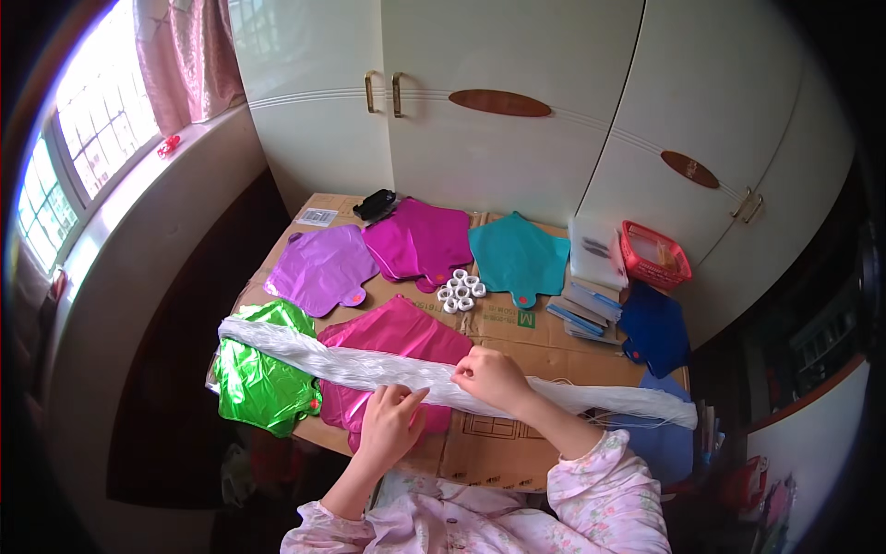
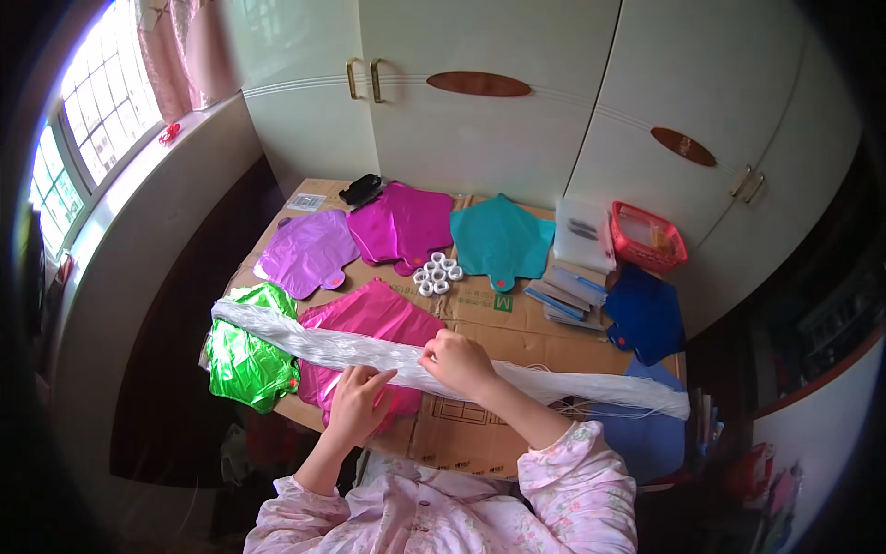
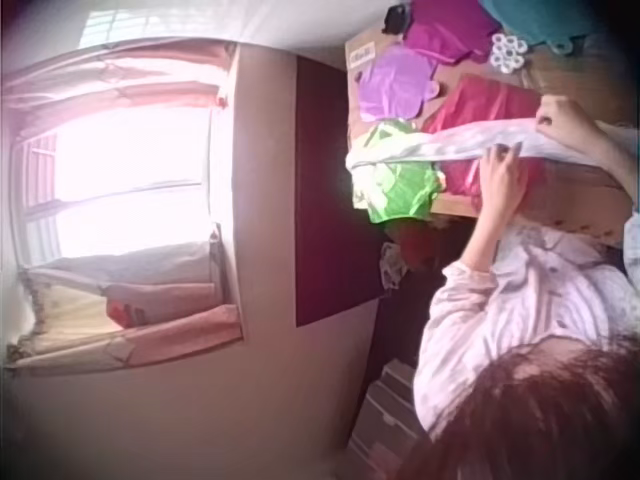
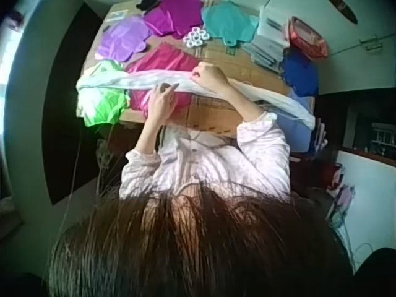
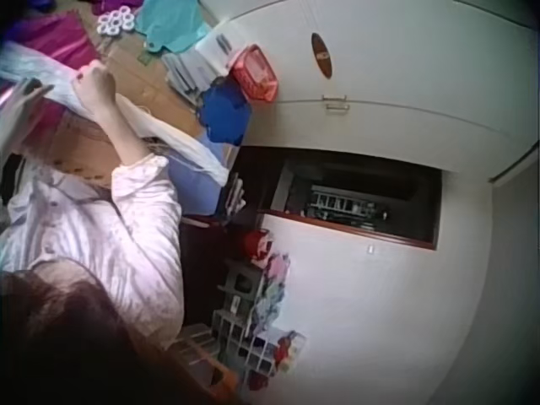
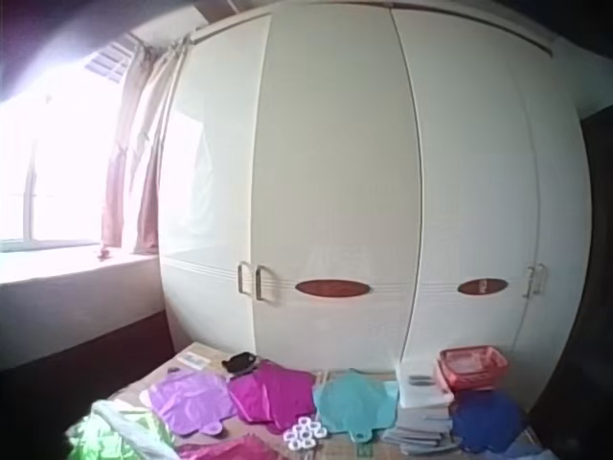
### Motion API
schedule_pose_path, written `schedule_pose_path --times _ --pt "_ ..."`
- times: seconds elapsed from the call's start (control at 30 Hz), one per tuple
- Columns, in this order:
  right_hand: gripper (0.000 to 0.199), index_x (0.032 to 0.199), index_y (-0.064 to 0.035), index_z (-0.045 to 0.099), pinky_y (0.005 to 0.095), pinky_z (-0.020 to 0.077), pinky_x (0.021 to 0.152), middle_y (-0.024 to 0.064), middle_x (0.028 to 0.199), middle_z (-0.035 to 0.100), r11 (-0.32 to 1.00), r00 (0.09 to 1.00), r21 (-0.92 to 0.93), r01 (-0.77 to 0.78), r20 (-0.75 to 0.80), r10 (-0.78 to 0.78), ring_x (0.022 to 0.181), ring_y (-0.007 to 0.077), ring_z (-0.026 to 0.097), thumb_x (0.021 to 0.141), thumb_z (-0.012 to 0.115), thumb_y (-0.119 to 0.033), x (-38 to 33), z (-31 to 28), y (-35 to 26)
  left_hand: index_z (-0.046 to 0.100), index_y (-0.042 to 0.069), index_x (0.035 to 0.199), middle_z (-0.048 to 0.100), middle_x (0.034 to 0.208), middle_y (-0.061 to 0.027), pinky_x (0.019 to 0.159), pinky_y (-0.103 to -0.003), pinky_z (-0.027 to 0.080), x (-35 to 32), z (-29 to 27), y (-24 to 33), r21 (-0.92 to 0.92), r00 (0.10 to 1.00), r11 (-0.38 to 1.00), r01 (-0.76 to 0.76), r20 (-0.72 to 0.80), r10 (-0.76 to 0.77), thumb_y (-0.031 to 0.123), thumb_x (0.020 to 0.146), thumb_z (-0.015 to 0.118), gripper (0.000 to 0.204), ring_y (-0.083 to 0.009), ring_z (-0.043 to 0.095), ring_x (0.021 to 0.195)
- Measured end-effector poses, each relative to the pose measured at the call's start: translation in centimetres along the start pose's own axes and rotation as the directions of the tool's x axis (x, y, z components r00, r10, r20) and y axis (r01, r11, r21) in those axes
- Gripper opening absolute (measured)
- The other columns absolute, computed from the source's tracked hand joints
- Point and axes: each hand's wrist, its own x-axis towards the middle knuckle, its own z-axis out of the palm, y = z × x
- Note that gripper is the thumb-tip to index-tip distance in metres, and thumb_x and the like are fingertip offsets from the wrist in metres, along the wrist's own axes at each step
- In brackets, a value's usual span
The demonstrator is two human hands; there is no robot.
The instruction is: Attaching plastic sticks and circular connectors to colored plastic film for balloon assembly.
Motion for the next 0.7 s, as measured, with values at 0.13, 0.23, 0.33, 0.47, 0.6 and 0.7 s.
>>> schedule_pose_path --times 0.13,0.23,0.33,0.47,0.6,0.7 --pt "0.012 0.076 -0.0069 0.066 0.0393 0.0497 0.065 0.0091 0.078 0.060 0.999 0.990 -0.038 0.024 -0.140 -0.029 0.071 0.0287 0.061 0.076 0.064 -0.019 -0.7 2.1 0.9 0.062 0.010 0.108 0.054 0.088 -0.0083 0.073 -0.036 0.043 1.0 1.1 1.1 0.067 0.998 0.996 -0.053 -0.039 0.055 0.015 0.073 0.066 0.036 -0.0240 0.051 0.081" --pt "0.012 0.075 -0.0062 0.065 0.0384 0.0491 0.062 0.0094 0.077 0.059 0.999 0.978 0.022 0.038 -0.206 -0.032 0.069 0.0288 0.061 0.077 0.064 -0.018 -0.8 2.4 1.1 0.062 0.010 0.108 0.054 0.088 -0.0083 0.074 -0.036 0.043 0.8 1.5 1.3 0.087 0.998 0.995 -0.050 -0.038 0.054 0.017 0.073 0.066 0.036 -0.0241 0.050 0.081" --pt "0.011 0.075 -0.0052 0.064 0.0376 0.0480 0.061 0.0097 0.075 0.059 0.989 0.973 0.143 0.039 -0.231 -0.005 0.068 0.0282 0.061 0.077 0.064 -0.016 -1.1 1.9 1.2 0.062 0.010 0.109 0.054 0.088 -0.0084 0.074 -0.036 0.042 0.4 1.5 1.4 0.083 0.998 0.995 -0.046 -0.030 0.049 0.017 0.073 0.066 0.037 -0.0245 0.050 0.082" --pt "0.009 0.074 -0.0040 0.064 0.0351 0.0465 0.059 0.0101 0.073 0.059 0.966 0.975 0.258 0.030 -0.220 0.028 0.065 0.0265 0.060 0.077 0.064 -0.012 -1.8 0.3 0.9 0.060 0.011 0.110 0.054 0.089 -0.0086 0.075 -0.037 0.042 0.3 1.5 1.7 0.069 0.998 0.996 -0.055 -0.015 0.056 0.017 0.074 0.065 0.038 -0.0251 0.051 0.082" --pt "0.011 0.078 -0.0020 0.060 0.0312 0.0453 0.059 0.0089 0.074 0.057 0.929 0.981 0.369 0.020 -0.185 0.052 0.065 0.0195 0.058 0.081 0.063 -0.013 -2.5 -0.7 0.8 0.060 0.010 0.110 0.054 0.091 -0.0088 0.076 -0.037 0.042 0.5 1.4 2.0 0.051 0.998 0.997 -0.063 -0.005 0.063 0.018 0.074 0.065 0.037 -0.0256 0.051 0.085" --pt "0.012 0.084 -0.0020 0.056 0.0282 0.0439 0.058 0.0081 0.077 0.056 0.758 0.990 0.652 -0.015 -0.095 0.102 0.066 0.0137 0.056 0.085 0.059 -0.014 -2.9 -0.5 1.3 0.058 0.010 0.111 0.055 0.094 -0.0068 0.073 -0.036 0.041 0.9 1.5 2.0 0.084 0.995 0.992 -0.092 -0.042 0.096 0.020 0.077 0.062 0.036 -0.0223 0.051 0.085"
